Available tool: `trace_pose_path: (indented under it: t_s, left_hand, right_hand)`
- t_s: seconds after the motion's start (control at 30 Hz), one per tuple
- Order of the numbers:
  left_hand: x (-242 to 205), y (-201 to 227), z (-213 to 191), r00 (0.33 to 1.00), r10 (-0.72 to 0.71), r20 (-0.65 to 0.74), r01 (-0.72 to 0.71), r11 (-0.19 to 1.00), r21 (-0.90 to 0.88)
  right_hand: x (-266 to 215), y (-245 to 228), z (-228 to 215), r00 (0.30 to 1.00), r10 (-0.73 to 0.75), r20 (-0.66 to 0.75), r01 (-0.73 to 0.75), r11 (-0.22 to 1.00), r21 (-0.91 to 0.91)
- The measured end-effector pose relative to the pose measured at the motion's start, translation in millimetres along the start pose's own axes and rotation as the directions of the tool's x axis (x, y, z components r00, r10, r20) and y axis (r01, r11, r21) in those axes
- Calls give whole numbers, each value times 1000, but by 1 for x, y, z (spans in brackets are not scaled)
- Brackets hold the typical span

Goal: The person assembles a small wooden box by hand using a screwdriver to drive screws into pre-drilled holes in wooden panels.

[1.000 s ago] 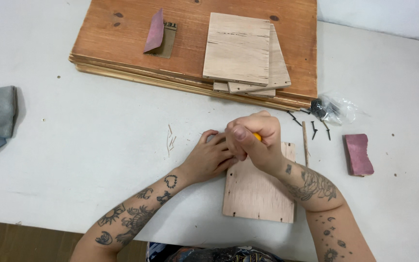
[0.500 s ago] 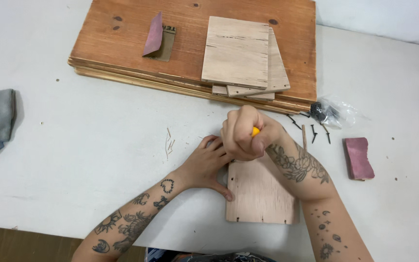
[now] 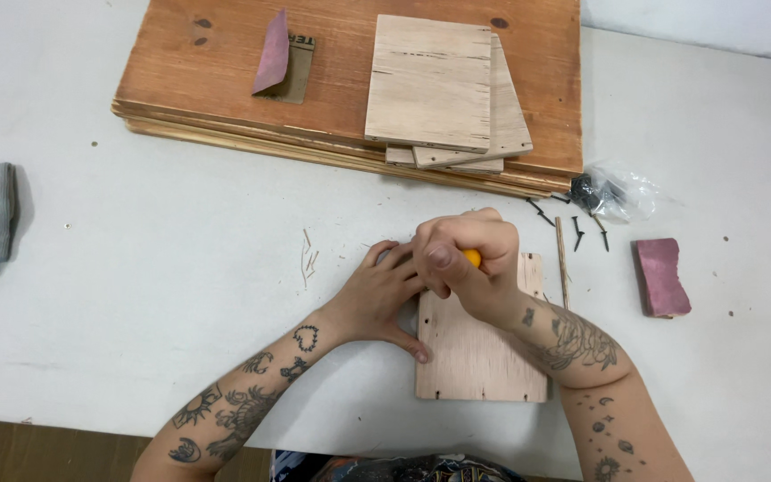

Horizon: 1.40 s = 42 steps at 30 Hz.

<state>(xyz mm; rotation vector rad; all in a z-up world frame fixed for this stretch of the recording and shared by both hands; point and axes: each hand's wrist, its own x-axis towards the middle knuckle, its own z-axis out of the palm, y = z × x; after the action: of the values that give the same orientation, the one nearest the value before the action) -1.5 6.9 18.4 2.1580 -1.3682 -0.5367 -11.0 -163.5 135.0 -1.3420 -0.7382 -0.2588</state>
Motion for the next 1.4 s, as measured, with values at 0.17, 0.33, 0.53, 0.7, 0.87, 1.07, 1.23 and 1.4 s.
trace_pose_path:
  t_s: [0.17, 0.33, 0.53, 0.7, 0.87, 1.07, 1.23, 1.4]
  left_hand:
    - [2, 4, 14, 999, -35, -42, 36, 999, 33]
    - [2, 10, 12, 999, -45, -30, 46, 997, 61]
    - [2, 11, 13, 998, -60, -26, 62, 996, 70]
    - [2, 8, 18, 999, -32, -32, 35, 996, 81]
    - [4, 0, 29, 999, -49, -5, 49, 992, 113]
    - [4, 7, 13, 996, -75, -53, 76, 997, 14]
    - [7, 8, 17, 996, -94, -9, 94, 996, -9]
    - [5, 5, 18, 996, -93, 16, 92, 995, 44]
  right_hand:
    - [-13, -9, 4, 985, -109, -134, 89, 986, -142]
    - [-25, -17, -7, 963, -180, -198, 149, 976, -159]
    - [-40, -20, -16, 938, -225, -262, 167, 960, -224]
    - [-23, -26, -26, 998, -25, -58, 17, 991, -133]
    - [47, -20, -25, 686, -22, 727, -351, 865, 358]
    - [48, 10, -4, 416, -261, 871, -650, 584, 486]
    - [18, 7, -15, 732, 41, 680, -556, 612, 562]
    - [10, -1, -17, 974, 59, 218, -121, 952, 281]
